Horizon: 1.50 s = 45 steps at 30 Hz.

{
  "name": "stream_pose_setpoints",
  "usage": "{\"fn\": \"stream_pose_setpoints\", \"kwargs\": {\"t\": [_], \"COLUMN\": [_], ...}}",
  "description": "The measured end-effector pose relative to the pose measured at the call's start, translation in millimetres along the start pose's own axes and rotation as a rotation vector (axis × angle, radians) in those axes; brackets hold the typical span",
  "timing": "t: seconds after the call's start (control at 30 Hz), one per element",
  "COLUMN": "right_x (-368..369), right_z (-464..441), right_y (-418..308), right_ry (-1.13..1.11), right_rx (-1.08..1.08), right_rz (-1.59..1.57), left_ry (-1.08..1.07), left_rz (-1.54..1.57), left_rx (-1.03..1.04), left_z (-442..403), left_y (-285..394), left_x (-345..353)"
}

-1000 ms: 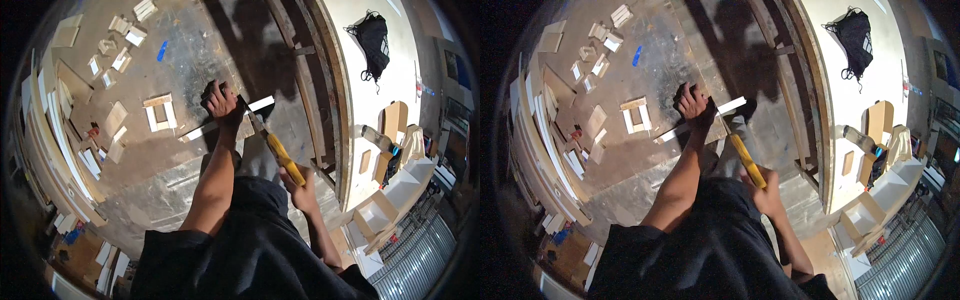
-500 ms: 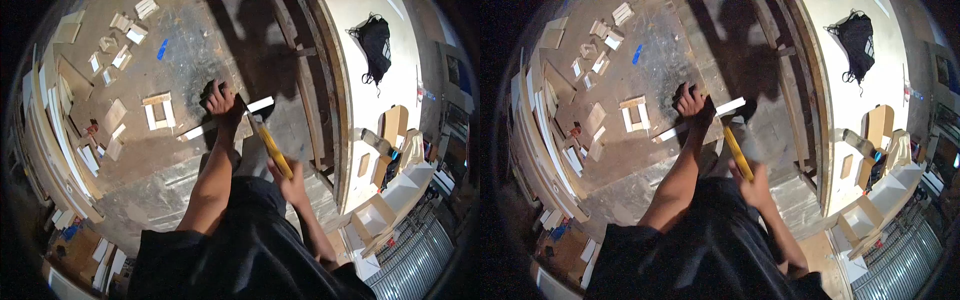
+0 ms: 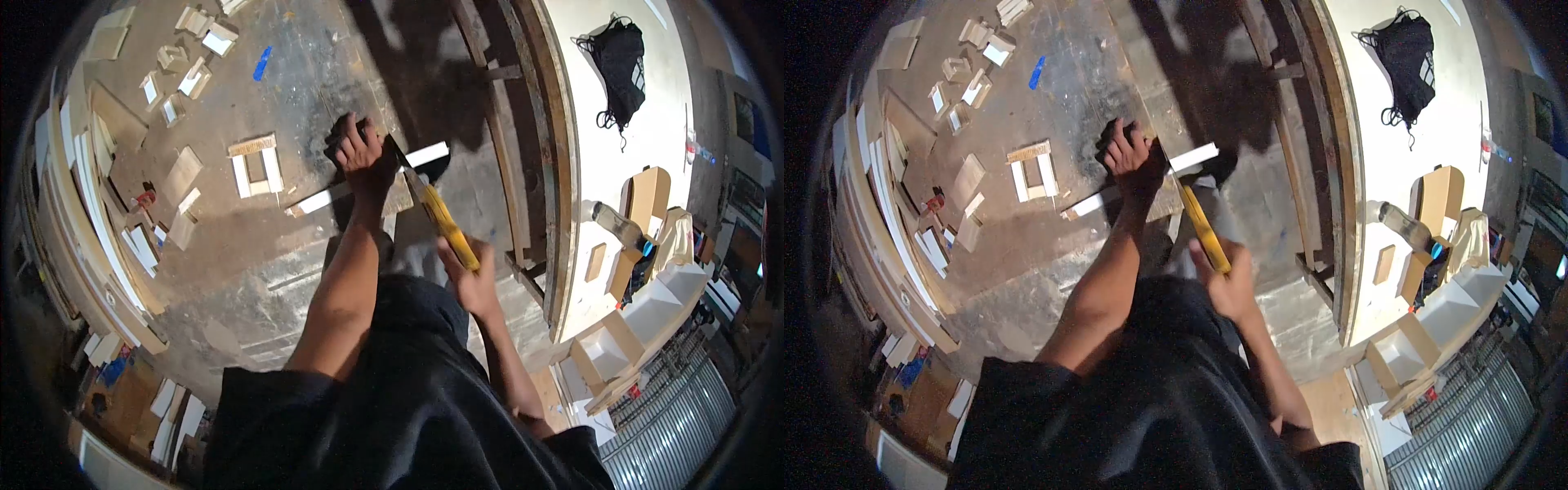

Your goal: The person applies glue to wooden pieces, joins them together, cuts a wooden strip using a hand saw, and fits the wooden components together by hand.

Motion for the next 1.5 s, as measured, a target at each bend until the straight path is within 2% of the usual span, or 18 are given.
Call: {"fn": "stream_pose_setpoints", "kwargs": {"t": [0.07,0.1,0.13,0.2,0.3,0.37,0.47,0.53,0.6,0.63,0.8,0.87,0.9,1.07,1.17,1.3,1.4,1.5], "right_x": [-2,-5,-6,-6,11,2,-12,3,0,1,3,2,1,-6,1,-14,-12,-5], "right_z": [-10,0,4,11,-11,-9,20,-4,-22,-16,1,-25,-27,16,-21,23,9,-7], "right_y": [6,-13,-19,-27,-19,-22,-31,-23,-11,-11,3,15,0,-18,12,-14,-2,16], "right_ry": [0.132,-0.016,-0.013,0.037,0.068,-0.057,0.059,0.014,0.218,0.071,-0.012,0.186,0.049,-0.044,0.208,0.038,0.02,0.105], "right_rx": [-0.173,-0.17,-0.168,-0.22,-0.304,-0.162,-0.199,-0.171,-0.14,-0.086,-0.115,-0.12,-0.06,-0.149,-0.139,-0.176,-0.008,-0.123], "right_rz": [0.079,-0.027,-0.027,-0.123,0.025,0.07,-0.084,-0.046,0.038,-0.032,-0.155,0.041,0.109,-0.108,0.03,-0.108,0.022,-0.01], "left_ry": [-0.04,-0.102,-0.104,-0.063,0.034,0.053,0.003,0.006,0.043,0.051,0.075,0.058,0.054,0.027,0.02,0.072,0.052,0.028], "left_rz": [0.036,-0.006,-0.004,0.005,-0.036,-0.01,-0.066,-0.062,-0.042,-0.036,-0.1,-0.102,-0.079,-0.075,-0.056,-0.065,-0.1,-0.041], "left_rx": [-0.002,-0.015,-0.013,0.0,0.027,0.036,0.016,0.001,0.021,0.018,0.006,0.002,0.005,0.022,0.016,0.049,0.005,-0.002], "left_z": [-8,-7,-9,-9,-3,-15,-7,-9,2,-4,-7,1,2,-8,-14,-10,-14,-9], "left_y": [3,0,3,1,3,10,0,2,1,1,0,4,4,2,9,8,2,6], "left_x": [0,11,11,5,-6,-1,0,5,-4,-4,9,-3,-6,4,-7,-10,4,-9]}}
Point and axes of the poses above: each hand's wrist, its own z-axis away from the middle knuckle, its own x-axis out of the palm, y = z × x, the point moved 8 cm from there along -z, towards the middle knuckle, and after that the axes turned 6 degrees about -x, right-handed, at the moved point
